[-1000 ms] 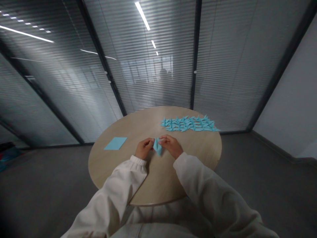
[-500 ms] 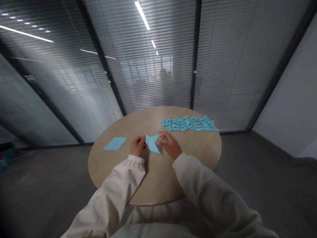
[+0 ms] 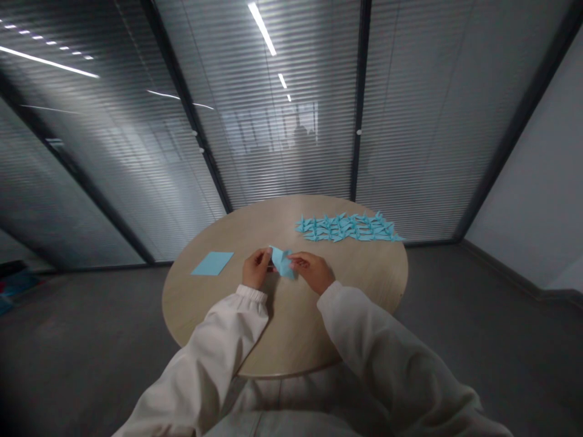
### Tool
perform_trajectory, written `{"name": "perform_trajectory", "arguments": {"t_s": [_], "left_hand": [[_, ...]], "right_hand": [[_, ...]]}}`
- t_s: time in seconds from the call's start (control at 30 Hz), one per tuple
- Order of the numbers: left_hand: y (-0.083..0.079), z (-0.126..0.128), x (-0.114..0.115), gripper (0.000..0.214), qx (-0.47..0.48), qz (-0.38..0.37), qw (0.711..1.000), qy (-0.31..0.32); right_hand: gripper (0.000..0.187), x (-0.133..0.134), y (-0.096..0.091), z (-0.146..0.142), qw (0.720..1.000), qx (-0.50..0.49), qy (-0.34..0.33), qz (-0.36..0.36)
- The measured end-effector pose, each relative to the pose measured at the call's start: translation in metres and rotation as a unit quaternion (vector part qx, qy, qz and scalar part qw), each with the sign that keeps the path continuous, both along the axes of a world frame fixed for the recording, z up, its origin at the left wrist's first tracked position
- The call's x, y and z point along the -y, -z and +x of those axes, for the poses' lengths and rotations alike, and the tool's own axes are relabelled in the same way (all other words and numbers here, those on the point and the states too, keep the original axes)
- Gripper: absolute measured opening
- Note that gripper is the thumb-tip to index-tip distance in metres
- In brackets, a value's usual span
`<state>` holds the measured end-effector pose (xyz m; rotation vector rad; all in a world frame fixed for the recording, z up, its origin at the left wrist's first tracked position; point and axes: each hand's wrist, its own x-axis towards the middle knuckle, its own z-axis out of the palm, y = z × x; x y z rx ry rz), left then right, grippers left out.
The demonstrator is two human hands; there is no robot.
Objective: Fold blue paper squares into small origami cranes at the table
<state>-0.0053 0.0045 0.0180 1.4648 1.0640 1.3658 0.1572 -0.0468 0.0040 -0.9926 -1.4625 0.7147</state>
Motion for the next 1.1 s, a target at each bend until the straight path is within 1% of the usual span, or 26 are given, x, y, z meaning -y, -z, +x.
{"name": "perform_trajectory", "arguments": {"t_s": [0.1, 0.17, 0.3, 0.4, 0.47, 0.6, 0.63, 0.67, 0.73, 0.8, 0.83, 0.93, 1.1], "left_hand": [[-0.001, 0.000, 0.000, 0.034, 0.002, 0.011, 1.000, -0.006], [-0.001, -0.001, 0.000, 0.034, -0.001, 0.014, 1.000, -0.019], [-0.001, -0.002, 0.000, 0.035, -0.005, 0.014, 1.000, -0.021], [0.000, 0.000, 0.000, 0.038, 0.005, 0.004, 1.000, -0.001], [0.000, 0.002, 0.001, 0.044, 0.015, 0.003, 1.000, 0.023], [0.000, 0.005, 0.006, 0.071, 0.018, 0.041, 0.996, 0.082], [0.000, 0.006, 0.007, 0.074, 0.015, 0.054, 0.994, 0.097], [0.000, 0.006, 0.008, 0.072, 0.011, 0.065, 0.992, 0.107], [-0.001, 0.005, 0.009, 0.056, -0.004, 0.080, 0.990, 0.115], [-0.002, 0.005, 0.009, 0.038, -0.016, 0.081, 0.991, 0.104], [-0.003, 0.005, 0.009, 0.033, -0.017, 0.076, 0.992, 0.098], [-0.005, 0.006, 0.009, 0.030, -0.006, 0.058, 0.994, 0.089], [-0.007, 0.007, 0.012, 0.029, 0.005, 0.041, 0.994, 0.106]], "right_hand": [[0.034, -0.001, 0.000, -0.001, 0.998, -0.046, -0.026, -0.031], [0.039, -0.001, 0.000, -0.002, 0.997, -0.052, -0.043, -0.042], [0.035, -0.001, 0.002, -0.002, 0.997, -0.041, -0.047, -0.034], [0.030, -0.002, 0.002, -0.001, 0.998, -0.054, -0.026, -0.027], [0.029, -0.003, 0.002, 0.000, 0.997, -0.067, -0.001, -0.025], [0.030, -0.006, 0.002, 0.005, 0.993, -0.098, 0.067, -0.021], [0.031, -0.007, 0.002, 0.006, 0.991, -0.104, 0.079, -0.019], [0.031, -0.007, 0.001, 0.007, 0.990, -0.109, 0.086, -0.017], [0.031, -0.007, 0.000, 0.007, 0.989, -0.116, 0.093, -0.014], [0.031, -0.007, -0.001, 0.007, 0.989, -0.119, 0.092, -0.015], [0.030, -0.006, -0.001, 0.006, 0.988, -0.121, 0.090, -0.017], [0.028, -0.005, -0.002, 0.006, 0.989, -0.122, 0.078, -0.021], [0.028, -0.006, -0.001, 0.006, 0.991, -0.122, 0.053, -0.013]]}}
